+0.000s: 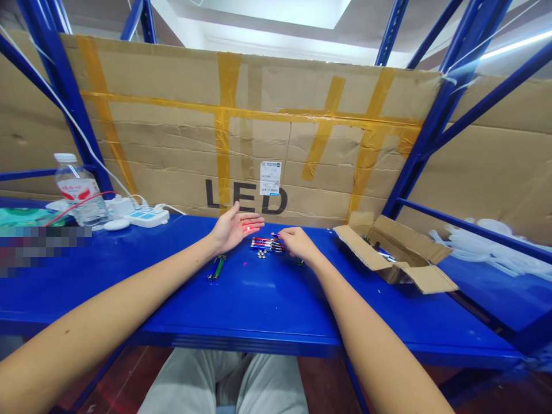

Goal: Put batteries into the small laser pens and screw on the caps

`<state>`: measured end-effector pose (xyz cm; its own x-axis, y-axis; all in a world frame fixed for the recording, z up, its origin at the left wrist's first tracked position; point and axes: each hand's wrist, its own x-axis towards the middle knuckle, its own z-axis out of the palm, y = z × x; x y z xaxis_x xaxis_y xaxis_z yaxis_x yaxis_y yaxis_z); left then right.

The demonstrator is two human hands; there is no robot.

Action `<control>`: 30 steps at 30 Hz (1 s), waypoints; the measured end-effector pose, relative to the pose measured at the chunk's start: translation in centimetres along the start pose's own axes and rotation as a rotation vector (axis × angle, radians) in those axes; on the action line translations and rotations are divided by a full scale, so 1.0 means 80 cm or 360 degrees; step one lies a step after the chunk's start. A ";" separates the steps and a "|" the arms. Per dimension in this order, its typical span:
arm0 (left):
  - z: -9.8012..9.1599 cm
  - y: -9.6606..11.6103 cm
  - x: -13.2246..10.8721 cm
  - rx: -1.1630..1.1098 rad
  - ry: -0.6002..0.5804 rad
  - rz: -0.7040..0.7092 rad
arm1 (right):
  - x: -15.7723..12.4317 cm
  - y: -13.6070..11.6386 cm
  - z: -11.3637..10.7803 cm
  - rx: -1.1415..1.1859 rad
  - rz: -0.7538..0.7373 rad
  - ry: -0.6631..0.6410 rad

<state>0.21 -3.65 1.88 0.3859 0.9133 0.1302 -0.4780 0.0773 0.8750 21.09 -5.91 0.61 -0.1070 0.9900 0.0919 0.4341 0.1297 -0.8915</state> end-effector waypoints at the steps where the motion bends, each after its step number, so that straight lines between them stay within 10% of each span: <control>1: 0.000 0.000 0.000 0.0000 -0.0001 0.0002 | 0.000 0.000 0.000 -0.0001 0.0002 0.0007; 30: 0.000 0.001 0.001 0.0000 0.0009 0.0002 | -0.008 -0.007 0.001 -0.0211 -0.0067 -0.0056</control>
<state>0.20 -3.60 1.98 0.3807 0.9157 0.1288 -0.4787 0.0759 0.8747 20.82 -6.59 1.04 -0.1581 0.9812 0.1104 0.5425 0.1798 -0.8206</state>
